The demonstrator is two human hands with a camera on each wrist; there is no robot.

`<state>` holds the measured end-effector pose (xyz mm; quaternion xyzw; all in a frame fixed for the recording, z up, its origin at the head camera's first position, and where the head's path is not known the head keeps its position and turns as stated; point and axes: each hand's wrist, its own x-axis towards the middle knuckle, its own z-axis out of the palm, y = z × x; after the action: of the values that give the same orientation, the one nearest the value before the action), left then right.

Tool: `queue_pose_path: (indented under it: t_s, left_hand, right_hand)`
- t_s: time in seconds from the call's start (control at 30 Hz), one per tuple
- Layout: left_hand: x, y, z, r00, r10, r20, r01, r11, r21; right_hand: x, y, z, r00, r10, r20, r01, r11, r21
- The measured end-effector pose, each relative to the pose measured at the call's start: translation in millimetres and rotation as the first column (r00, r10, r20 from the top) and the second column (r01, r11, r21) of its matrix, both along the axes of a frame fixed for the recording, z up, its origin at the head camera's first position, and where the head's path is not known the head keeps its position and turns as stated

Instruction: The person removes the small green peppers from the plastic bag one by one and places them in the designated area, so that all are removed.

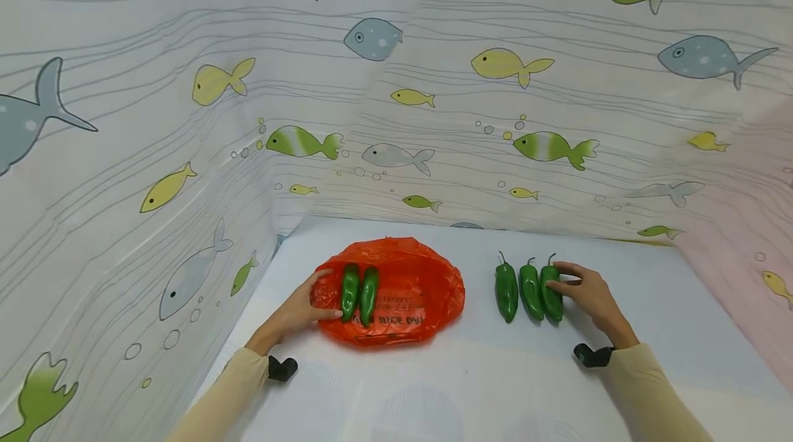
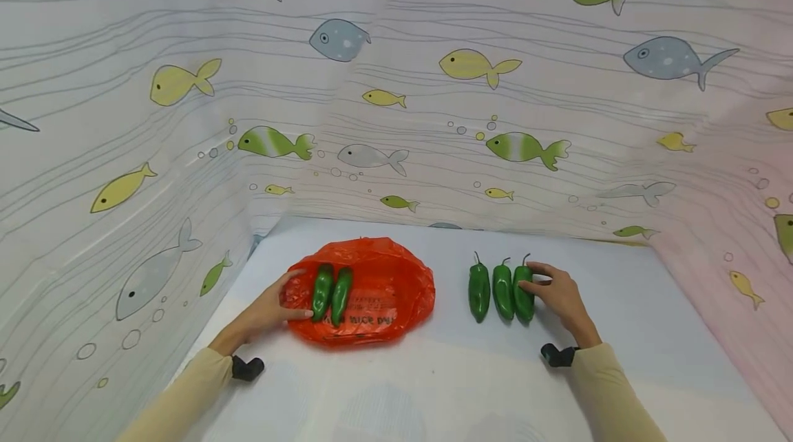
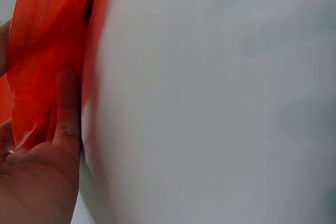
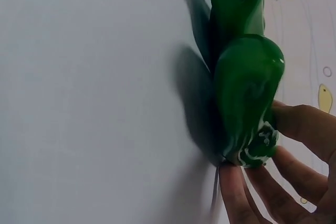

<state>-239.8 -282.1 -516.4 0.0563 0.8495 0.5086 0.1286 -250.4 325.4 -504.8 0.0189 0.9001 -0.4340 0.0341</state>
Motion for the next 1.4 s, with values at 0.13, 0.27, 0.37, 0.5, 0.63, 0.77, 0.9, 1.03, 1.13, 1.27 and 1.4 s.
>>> queue_pose_path:
  t_s: [0.13, 0.27, 0.37, 0.5, 0.63, 0.77, 0.9, 1.03, 1.13, 1.27, 1.4]
  left_hand:
    - [1.2, 4.6, 0.2, 1.0, -0.01, -0.007, 0.01, 1.0, -0.008]
    - [-1.4, 4.7, 2.0, 1.0, -0.018, -0.023, 0.018, 1.0, -0.004]
    - [-0.6, 3.6, 1.4, 1.0, -0.013, -0.018, 0.013, 1.0, 0.004]
    - [0.5, 4.4, 0.7, 1.0, -0.016, -0.004, 0.016, 1.0, 0.013]
    - [1.1, 5.5, -0.6, 1.0, -0.011, 0.0, 0.011, 0.999, 0.032]
    - [0.9, 5.1, -0.4, 1.0, -0.004, -0.001, 0.004, 1.0, 0.018]
    - [0.7, 4.1, 0.9, 1.0, 0.004, -0.003, -0.004, 1.0, -0.008]
    - [-0.4, 2.7, -1.3, 1.0, 0.005, -0.002, -0.005, 1.0, -0.005]
    - [-1.9, 2.4, -2.5, 1.0, -0.012, -0.01, 0.012, 1.0, -0.006]
    - [-2.8, 1.7, -2.9, 1.0, -0.012, -0.017, 0.012, 1.0, -0.007]
    - [-2.0, 1.6, -3.2, 1.0, 0.001, -0.005, -0.001, 1.0, -0.003]
  right_hand:
    - [6.0, 4.7, -1.0, 1.0, 0.006, -0.011, -0.006, 1.0, 0.006]
    - [5.9, 3.5, 5.4, 0.998, 0.009, -0.055, -0.008, 1.0, 0.017]
    - [5.2, -0.4, 10.6, 0.996, 0.005, -0.091, -0.001, 0.999, 0.043]
    - [4.0, -7.0, 19.6, 0.991, -0.022, -0.132, 0.03, 0.998, 0.061]
    - [-0.9, -19.1, 28.4, 0.985, -0.026, -0.17, 0.029, 0.999, 0.016]
    - [-8.9, -34.5, 34.6, 0.983, 0.01, -0.185, -0.012, 1.0, -0.008]
    - [-16.3, -52.0, 39.8, 0.981, 0.062, -0.182, -0.069, 0.997, -0.035]
    - [-19.9, -70.3, 41.9, 0.978, 0.107, -0.178, -0.117, 0.992, -0.047]
    - [-22.6, -82.0, 42.1, 0.975, 0.134, -0.177, -0.146, 0.988, -0.053]
    - [-26.5, -99.2, 42.7, 0.97, 0.168, -0.178, -0.185, 0.979, -0.082]
    - [-27.4, -117.0, 44.5, 0.963, 0.202, -0.178, -0.223, 0.969, -0.105]
